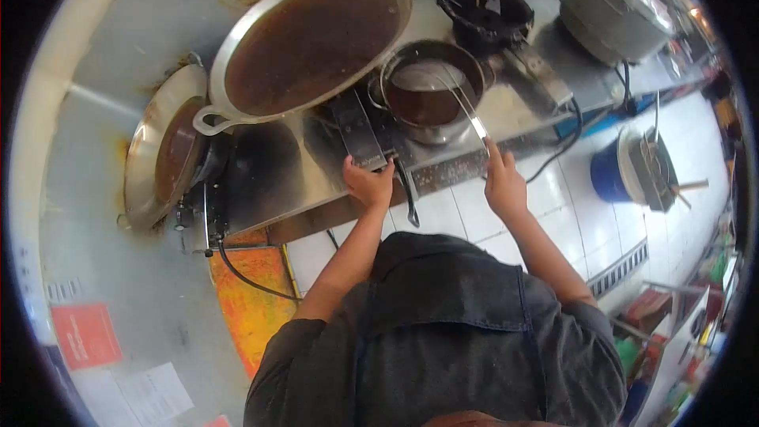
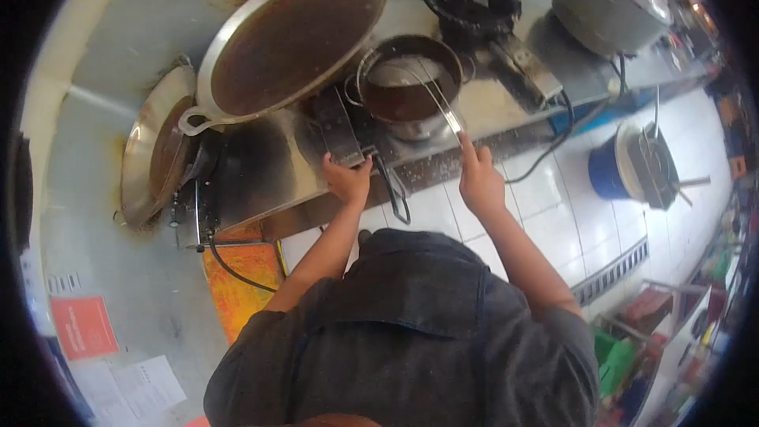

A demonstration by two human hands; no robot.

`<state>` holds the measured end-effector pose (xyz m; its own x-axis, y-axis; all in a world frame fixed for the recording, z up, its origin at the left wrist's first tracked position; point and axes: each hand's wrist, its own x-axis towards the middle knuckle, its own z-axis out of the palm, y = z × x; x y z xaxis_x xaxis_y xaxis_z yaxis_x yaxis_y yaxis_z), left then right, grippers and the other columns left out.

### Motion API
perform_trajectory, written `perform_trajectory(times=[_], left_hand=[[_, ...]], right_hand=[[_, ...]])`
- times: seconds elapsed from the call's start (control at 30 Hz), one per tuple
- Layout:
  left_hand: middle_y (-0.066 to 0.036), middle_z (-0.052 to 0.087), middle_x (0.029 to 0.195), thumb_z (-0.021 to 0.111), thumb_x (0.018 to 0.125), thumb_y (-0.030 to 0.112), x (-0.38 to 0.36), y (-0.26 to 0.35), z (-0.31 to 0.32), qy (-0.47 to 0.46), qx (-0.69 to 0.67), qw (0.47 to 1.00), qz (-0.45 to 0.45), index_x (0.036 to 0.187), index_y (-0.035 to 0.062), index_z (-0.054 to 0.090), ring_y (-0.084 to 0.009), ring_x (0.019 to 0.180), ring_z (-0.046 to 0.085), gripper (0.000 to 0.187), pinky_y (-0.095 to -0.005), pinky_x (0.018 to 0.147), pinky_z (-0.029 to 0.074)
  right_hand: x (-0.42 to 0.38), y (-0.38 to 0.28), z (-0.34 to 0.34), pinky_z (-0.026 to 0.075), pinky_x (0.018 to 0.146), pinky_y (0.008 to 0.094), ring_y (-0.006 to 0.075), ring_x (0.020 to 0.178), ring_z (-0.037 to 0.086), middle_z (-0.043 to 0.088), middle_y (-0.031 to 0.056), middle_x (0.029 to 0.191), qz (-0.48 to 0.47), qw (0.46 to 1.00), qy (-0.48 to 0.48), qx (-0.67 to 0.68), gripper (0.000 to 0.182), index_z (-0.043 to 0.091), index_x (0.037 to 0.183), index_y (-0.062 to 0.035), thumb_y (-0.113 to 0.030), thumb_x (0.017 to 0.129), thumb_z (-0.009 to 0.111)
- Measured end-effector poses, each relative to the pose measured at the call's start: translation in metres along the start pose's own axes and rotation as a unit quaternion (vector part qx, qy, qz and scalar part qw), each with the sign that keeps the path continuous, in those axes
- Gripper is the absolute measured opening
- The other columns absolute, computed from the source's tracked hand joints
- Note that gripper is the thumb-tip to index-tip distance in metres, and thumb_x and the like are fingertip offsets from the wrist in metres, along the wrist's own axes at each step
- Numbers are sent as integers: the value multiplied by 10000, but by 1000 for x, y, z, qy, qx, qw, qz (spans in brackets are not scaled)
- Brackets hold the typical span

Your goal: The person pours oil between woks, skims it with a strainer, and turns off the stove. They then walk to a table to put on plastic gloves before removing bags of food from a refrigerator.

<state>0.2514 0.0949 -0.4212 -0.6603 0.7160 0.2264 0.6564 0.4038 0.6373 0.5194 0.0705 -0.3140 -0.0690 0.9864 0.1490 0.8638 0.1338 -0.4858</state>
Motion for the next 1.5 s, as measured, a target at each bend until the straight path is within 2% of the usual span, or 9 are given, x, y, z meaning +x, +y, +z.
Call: perform_trajectory(times=[0.17,0.47,0.57,0.73,0.87,1.13,1.17,1.33,1.5], left_hand=[[-173,474,1203,832,562,275,2,17,-17,9,-24,1000,-13,1239,35,362,-345,1140,467,858,-455,963,347],[-209,474,1191,853,579,304,12,-15,-22,23,-102,993,53,1252,19,345,-370,1115,474,890,-446,946,376],[-224,423,1272,850,593,399,13,-18,-29,-29,-110,993,41,1299,14,317,-376,1209,404,965,-475,997,329],[-249,298,1400,745,705,514,7,-48,-52,-29,-89,976,195,1339,1,293,-404,1321,271,932,-560,1048,202],[-226,464,1259,721,758,388,-19,-82,-93,53,-59,954,290,1172,-5,464,-389,1167,421,626,-506,972,293],[-200,472,1229,681,792,328,-102,-258,-145,-126,41,991,26,1233,28,406,-379,1157,458,599,-496,954,374],[-200,461,1249,677,794,326,-117,-279,-154,-192,35,980,-48,1255,44,384,-389,1165,461,615,-497,945,400],[-216,407,1345,675,794,356,-134,-339,-200,-340,152,852,-367,1398,82,268,-398,1213,465,778,-493,976,417],[-201,414,1383,664,788,384,-136,-411,-170,-315,91,876,-354,1376,29,340,-385,1203,488,759,-476,985,423]], right_hand=[[5,9,-6,479,616,485,393,725,574,503,170,948,-22,1000,9,-4,529,339,1405,-208,-95,905,470],[3,23,-6,483,600,474,375,732,570,500,157,943,-22,999,38,23,503,328,1409,-214,-111,931,445],[3,23,-6,476,671,485,400,828,569,512,180,1011,-10,998,34,47,489,326,1408,-188,-103,937,427],[14,32,-1,411,909,475,420,1078,497,501,217,1190,-61,990,75,99,459,313,1417,-82,-76,962,368],[18,49,5,373,996,424,413,1199,451,418,243,1355,-80,993,48,69,446,321,1410,-49,-71,966,357],[42,47,2,323,1044,373,274,1249,431,409,199,1391,-18,944,86,319,528,271,1438,-10,4,914,341],[41,50,-8,321,1048,388,286,1248,425,391,216,1399,-118,970,130,166,502,280,1437,-24,-55,938,322],[75,41,-46,293,1078,429,368,1324,339,330,243,1433,-98,978,165,79,438,278,1414,11,-134,1000,253],[143,-33,-95,397,977,441,420,1211,461,449,274,1332,-162,979,127,-2,422,337,1393,-27,-151,994,282]])
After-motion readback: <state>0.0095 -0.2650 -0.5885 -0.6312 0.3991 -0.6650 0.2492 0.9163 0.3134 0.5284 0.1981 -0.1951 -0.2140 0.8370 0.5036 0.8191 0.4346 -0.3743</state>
